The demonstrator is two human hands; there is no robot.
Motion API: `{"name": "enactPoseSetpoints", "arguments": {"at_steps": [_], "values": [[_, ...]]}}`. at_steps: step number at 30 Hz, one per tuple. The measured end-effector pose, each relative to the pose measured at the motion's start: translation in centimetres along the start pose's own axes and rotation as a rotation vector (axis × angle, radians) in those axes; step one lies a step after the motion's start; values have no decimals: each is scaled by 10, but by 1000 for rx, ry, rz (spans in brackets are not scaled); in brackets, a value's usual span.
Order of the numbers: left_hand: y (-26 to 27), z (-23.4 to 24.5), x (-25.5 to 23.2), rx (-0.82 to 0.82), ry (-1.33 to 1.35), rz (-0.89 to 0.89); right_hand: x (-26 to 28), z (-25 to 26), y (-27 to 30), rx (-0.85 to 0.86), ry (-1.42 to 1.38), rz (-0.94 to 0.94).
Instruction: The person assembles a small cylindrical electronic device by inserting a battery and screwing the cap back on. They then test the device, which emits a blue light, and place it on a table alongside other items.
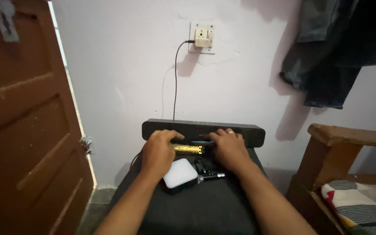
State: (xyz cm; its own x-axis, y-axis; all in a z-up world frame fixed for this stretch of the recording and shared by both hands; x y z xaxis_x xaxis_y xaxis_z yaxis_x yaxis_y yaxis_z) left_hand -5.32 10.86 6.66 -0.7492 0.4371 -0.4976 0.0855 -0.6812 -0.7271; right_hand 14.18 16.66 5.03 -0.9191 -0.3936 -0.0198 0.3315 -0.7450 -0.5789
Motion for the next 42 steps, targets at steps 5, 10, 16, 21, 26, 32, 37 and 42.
{"name": "enactPoseSetpoints", "arguments": {"at_steps": [5, 10, 16, 21, 26, 32, 37, 42], "values": [[3, 4, -4, -52, 78, -30, 4, 20, 10, -135, 4, 47], [13, 38, -30, -301, 65, -207, 17, 72, 34, -446, -103, 84], [29, 62, -68, -495, -67, -498, 47, 108, 51, -639, -71, 222], [26, 56, -63, -454, -27, -468, 57, 116, 56, -727, -16, 266], [25, 52, -52, -375, 161, -381, 60, 112, 59, -741, 43, 305], [25, 48, -52, -278, 220, -346, 63, 98, 51, -592, 122, 327], [15, 33, -33, -139, 216, -94, 60, 102, 51, -550, 65, 316], [12, 34, -19, -149, 331, 21, 65, 106, 51, -540, 62, 323]]}}
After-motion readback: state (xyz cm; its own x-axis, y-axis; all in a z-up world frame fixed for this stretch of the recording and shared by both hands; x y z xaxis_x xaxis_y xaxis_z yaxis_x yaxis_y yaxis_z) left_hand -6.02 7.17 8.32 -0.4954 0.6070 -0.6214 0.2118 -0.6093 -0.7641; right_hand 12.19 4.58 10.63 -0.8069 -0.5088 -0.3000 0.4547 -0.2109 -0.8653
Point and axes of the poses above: each hand's wrist, its own y-axis away from the middle knuckle, its own z-axis out of the back of the hand, x = y × z, the point moved 8 cm from there along -y, towards the middle knuckle, and after that the axes turned 2 degrees about -x, right-handed, at the moved point
